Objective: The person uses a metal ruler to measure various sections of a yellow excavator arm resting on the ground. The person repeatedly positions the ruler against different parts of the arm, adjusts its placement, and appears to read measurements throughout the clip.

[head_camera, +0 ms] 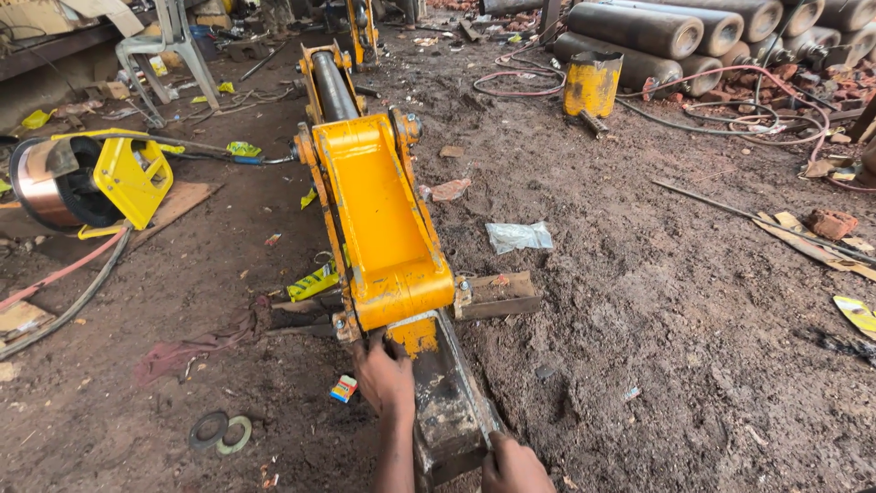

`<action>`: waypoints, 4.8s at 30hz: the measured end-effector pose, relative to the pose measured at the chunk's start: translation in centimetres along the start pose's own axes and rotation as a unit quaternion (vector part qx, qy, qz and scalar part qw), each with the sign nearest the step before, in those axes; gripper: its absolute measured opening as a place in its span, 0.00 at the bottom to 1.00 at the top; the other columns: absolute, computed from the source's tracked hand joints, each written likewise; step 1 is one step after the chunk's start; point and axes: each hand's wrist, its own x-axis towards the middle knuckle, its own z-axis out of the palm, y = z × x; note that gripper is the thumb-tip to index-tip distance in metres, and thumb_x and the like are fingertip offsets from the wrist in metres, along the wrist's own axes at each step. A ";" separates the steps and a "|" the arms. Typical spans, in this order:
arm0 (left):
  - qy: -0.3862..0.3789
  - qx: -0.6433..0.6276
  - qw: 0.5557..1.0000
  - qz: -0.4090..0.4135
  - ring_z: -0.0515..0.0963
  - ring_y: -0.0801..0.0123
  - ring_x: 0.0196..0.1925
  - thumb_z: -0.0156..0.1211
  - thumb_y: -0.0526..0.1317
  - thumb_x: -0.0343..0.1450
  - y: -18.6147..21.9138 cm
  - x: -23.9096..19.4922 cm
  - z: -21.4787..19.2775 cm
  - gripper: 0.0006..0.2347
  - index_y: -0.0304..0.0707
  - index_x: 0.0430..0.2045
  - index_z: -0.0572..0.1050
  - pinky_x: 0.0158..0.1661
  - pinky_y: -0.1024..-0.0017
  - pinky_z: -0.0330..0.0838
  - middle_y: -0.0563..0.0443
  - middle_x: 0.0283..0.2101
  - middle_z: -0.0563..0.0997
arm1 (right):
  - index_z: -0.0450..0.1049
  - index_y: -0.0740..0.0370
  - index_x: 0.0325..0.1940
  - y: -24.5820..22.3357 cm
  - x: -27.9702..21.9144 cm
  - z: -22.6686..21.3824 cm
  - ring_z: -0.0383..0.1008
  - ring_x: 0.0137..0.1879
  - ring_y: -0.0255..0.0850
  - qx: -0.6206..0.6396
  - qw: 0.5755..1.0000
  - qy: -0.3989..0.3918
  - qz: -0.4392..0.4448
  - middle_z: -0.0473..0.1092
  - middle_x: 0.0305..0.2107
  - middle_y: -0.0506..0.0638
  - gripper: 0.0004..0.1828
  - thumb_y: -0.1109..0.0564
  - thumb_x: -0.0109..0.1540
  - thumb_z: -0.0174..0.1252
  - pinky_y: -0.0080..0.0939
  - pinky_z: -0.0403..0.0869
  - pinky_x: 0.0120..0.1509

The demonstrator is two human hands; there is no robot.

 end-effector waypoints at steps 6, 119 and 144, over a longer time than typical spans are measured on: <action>-0.025 -0.032 0.999 -0.025 0.79 0.51 0.52 0.65 0.35 0.66 0.9 -0.5 -1.3 0.16 0.44 0.48 0.80 0.46 0.56 0.78 0.37 0.53 0.76 | 0.75 0.55 0.60 -2.5 -2.0 -1.0 0.79 0.55 0.55 -0.019 0.997 0.041 0.066 0.77 0.42 0.65 0.22 0.52 0.62 0.54 0.52 0.75 0.65; -0.245 -0.147 0.957 -0.045 0.77 0.76 0.17 0.72 0.42 0.66 -0.2 19.3 -4.0 0.10 0.30 0.29 0.84 0.18 0.74 0.71 0.51 0.21 0.82 | 0.79 0.62 0.28 -10.2 30.2 -26.2 0.75 0.33 0.46 -0.216 0.945 -0.150 -0.192 0.76 0.24 0.53 0.31 0.35 0.66 0.46 0.52 0.74 0.47; -0.232 -0.101 0.968 -0.006 0.82 0.72 0.20 0.72 0.41 0.67 1.2 18.3 -5.3 0.11 0.27 0.25 0.82 0.27 0.71 0.76 0.47 0.23 0.84 | 0.77 0.68 0.40 -17.0 30.6 -19.2 0.73 0.37 0.45 -0.139 0.888 -0.183 -0.398 0.76 0.30 0.58 0.15 0.51 0.61 0.59 0.50 0.72 0.46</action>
